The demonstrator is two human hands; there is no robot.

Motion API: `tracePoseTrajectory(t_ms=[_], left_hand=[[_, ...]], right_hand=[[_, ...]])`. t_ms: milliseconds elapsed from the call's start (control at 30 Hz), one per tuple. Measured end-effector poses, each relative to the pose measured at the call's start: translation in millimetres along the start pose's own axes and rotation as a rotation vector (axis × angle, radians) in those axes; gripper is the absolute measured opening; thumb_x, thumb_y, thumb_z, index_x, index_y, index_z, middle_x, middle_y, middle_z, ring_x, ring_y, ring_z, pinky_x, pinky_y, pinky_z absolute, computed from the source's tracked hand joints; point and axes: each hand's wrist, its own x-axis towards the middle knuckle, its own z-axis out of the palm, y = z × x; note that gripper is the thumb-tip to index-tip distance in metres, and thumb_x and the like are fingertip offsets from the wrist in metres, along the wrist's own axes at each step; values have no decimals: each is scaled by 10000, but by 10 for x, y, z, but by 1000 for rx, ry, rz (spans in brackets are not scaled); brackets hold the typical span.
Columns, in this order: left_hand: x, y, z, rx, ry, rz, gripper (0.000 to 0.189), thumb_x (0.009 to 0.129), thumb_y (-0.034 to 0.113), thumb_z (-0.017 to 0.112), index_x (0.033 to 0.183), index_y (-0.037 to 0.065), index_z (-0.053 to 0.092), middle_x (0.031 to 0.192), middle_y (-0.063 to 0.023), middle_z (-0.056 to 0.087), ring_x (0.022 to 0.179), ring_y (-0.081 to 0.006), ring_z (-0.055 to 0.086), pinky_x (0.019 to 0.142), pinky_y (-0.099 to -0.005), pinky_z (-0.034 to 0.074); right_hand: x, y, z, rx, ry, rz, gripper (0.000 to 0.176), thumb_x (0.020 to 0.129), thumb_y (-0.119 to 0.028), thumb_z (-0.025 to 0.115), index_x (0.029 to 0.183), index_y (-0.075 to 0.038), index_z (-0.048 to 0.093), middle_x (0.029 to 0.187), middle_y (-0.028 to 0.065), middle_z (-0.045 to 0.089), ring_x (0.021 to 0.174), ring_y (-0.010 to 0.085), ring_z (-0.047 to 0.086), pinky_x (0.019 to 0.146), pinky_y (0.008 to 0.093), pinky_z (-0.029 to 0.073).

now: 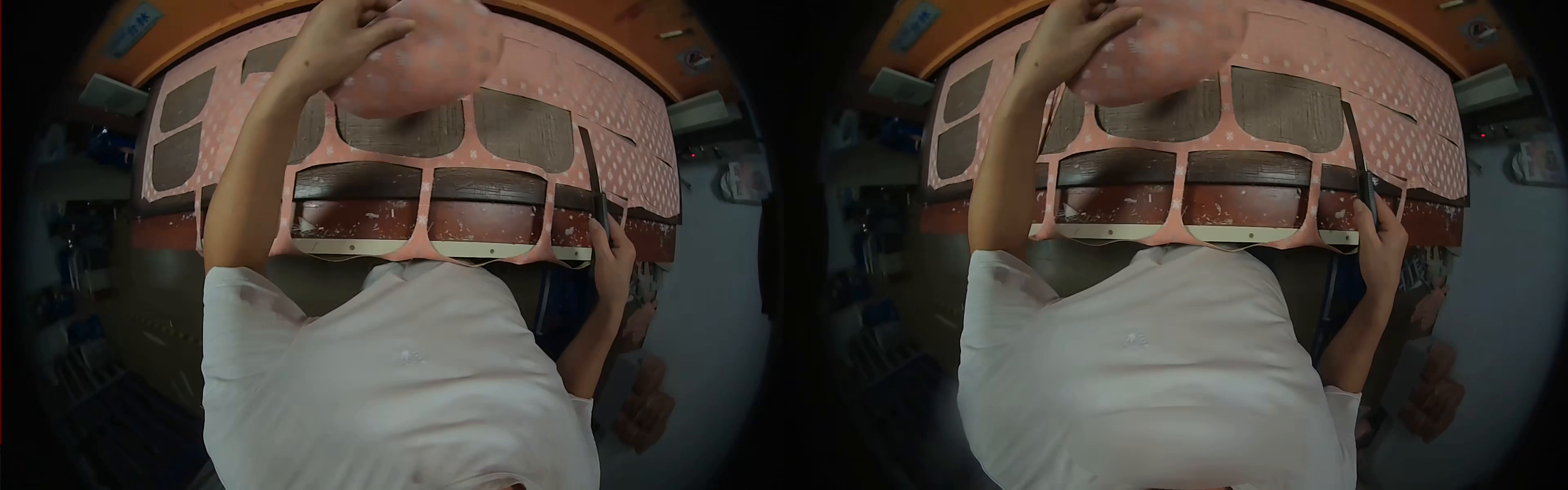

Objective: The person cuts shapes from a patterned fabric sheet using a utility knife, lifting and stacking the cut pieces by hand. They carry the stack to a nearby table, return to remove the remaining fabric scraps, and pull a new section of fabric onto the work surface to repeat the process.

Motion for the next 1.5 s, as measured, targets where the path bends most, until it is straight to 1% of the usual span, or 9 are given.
tracePoseTrajectory(t_ms=[100,267,500,600,633,900,1167,1367,1500], left_hand=[[-596,-668,-611,208,186,-237,324,898,219,712,1091,-37,662,894,-92,721,849,-105,652,712,-280,513],[-1467,-1966,-1333,361,439,-515,430,844,277,758,1126,-32,657,963,-149,726,874,-183,691,762,-314,536],[-1551,-1835,-1343,756,442,-657,481,826,308,767,1188,13,648,1034,-171,707,958,-327,673,836,-388,528],[-1317,-1730,-1169,1269,555,-402,439,824,311,758,1181,71,671,1082,-163,680,1050,-359,621,907,-412,494],[-1160,-1685,-1095,1211,555,-364,323,867,268,704,1140,95,693,1097,-142,670,1108,-335,581,943,-403,470],[643,-1288,433,645,-73,173,233,843,270,693,943,69,758,987,-139,678,1002,-337,599,901,-428,485],[1720,-1265,1787,649,-224,144,515,769,464,765,1113,84,712,1244,-168,592,1193,-362,509,1026,-480,415],[2029,-1218,1976,705,-252,53,665,667,552,817,1065,36,686,1117,-172,659,1091,-319,601,926,-418,492],[2129,-1271,1958,597,-333,17,624,641,490,841,1016,20,675,1056,-182,676,1001,-310,645,855,-402,515]], right_hand=[[54,17,320,113,-120,-18,325,966,-171,636,1238,4,667,752,-53,565,665,20,447,560,224,352],[224,-202,533,116,-309,27,296,969,-160,626,1209,5,677,733,-50,557,641,22,472,555,221,365],[287,-219,672,55,-273,-90,284,962,-155,628,1184,13,680,748,-38,582,673,39,502,595,225,408],[200,-154,580,114,-261,-23,273,963,-154,618,1167,17,682,749,-40,579,685,40,494,604,228,413],[152,-135,539,149,-252,7,269,964,-153,615,1160,18,684,748,-41,576,688,40,489,605,230,414],[-244,30,311,284,-32,63,214,960,-144,624,1080,21,690,778,-31,608,716,36,501,623,226,399],[-775,168,-61,206,146,217,262,960,-147,619,1138,35,680,774,-9,620,756,58,538,684,237,426],[-973,281,-179,230,182,284,231,954,-136,620,1090,39,682,776,-8,621,752,61,534,685,236,425],[-827,305,-224,254,140,266,215,954,-133,616,1069,35,683,778,-11,621,750,59,534,692,232,425]])
